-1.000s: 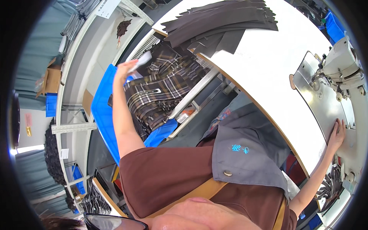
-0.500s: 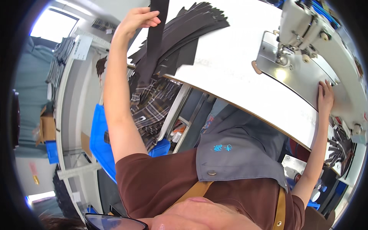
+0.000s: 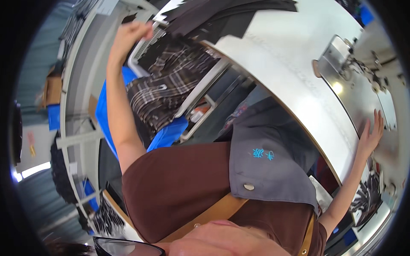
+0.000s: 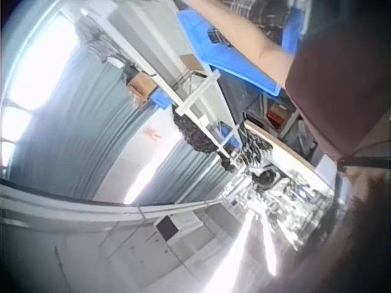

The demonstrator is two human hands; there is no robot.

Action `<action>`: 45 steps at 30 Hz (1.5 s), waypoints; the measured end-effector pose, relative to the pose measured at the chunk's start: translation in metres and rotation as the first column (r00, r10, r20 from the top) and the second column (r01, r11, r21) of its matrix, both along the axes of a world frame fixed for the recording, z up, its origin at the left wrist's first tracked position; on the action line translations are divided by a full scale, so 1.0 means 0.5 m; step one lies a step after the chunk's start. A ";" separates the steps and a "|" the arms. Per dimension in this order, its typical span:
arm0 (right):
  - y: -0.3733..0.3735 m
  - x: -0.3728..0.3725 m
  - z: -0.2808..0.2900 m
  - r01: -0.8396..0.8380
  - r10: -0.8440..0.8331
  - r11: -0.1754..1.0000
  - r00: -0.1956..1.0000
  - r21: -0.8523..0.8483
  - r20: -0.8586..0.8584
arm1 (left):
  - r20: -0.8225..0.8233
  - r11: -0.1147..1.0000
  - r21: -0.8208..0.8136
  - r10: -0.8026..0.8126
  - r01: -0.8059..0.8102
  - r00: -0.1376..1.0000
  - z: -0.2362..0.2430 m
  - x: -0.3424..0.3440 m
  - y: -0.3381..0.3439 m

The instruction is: The person aligns a zipper onto a plaid fabric piece and sews it using a sewing machine. They repeatedly pick up fabric pieces from a blue bin, position them under the needle, and stitch the zipper along the edge. The person handles multiple fabric pieces one at a time, adjusting alignment and guiding the material through the machine.

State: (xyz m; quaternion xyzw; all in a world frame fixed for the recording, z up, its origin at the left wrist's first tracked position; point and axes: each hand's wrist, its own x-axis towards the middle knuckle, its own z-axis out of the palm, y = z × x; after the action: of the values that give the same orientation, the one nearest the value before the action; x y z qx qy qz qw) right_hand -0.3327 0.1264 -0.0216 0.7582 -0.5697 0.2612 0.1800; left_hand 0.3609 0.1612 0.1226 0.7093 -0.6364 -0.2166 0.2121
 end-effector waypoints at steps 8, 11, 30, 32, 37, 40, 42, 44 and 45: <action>-0.013 0.026 -0.002 -0.103 0.100 0.989 0.994 0.102 0.034 | 0.262 0.943 0.320 -0.182 0.092 0.948 -0.269 0.054 0.209; -0.015 0.015 -0.005 -0.068 0.068 0.991 0.998 0.115 0.005 | 0.620 0.921 0.378 -0.178 -0.092 0.764 -0.333 -0.014 0.139; -0.019 0.000 -0.012 -0.022 0.018 0.987 1.000 0.158 0.025 | 0.570 0.879 0.467 -0.218 -0.094 0.792 -0.518 -0.028 0.111; -0.024 -0.008 -0.018 -0.034 0.026 0.986 0.998 0.164 0.051 | 0.547 0.906 0.381 -0.058 -0.187 0.835 -0.472 -0.061 0.094; -0.030 -0.001 -0.014 -0.095 0.073 0.978 0.990 0.184 0.120 | 0.615 0.906 0.372 -0.077 -0.202 0.785 -0.551 -0.040 0.112; -0.030 0.006 -0.012 -0.107 0.072 0.975 0.982 0.195 0.177 | 0.568 0.912 0.266 0.113 -0.312 0.815 -0.549 -0.026 0.105; -0.020 0.003 -0.007 -0.091 0.050 0.975 0.979 0.202 0.197 | 0.486 0.846 0.295 0.268 -0.444 0.832 -0.511 -0.012 0.075; -0.026 0.007 -0.004 -0.092 0.051 0.972 0.980 0.215 0.191 | 0.393 0.847 0.211 0.383 -0.488 0.836 -0.493 0.046 0.078; -0.032 0.011 -0.004 -0.099 0.050 0.970 0.976 0.224 0.213 | 0.357 0.869 0.028 0.452 -0.493 0.817 -0.486 0.084 0.091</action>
State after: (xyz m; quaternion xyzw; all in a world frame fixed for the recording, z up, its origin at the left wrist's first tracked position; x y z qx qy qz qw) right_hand -0.3272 0.1105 -0.0234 0.7639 -0.5830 0.2762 0.0199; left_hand 0.4027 0.2068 -0.1204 0.8829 -0.4527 -0.0691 0.1038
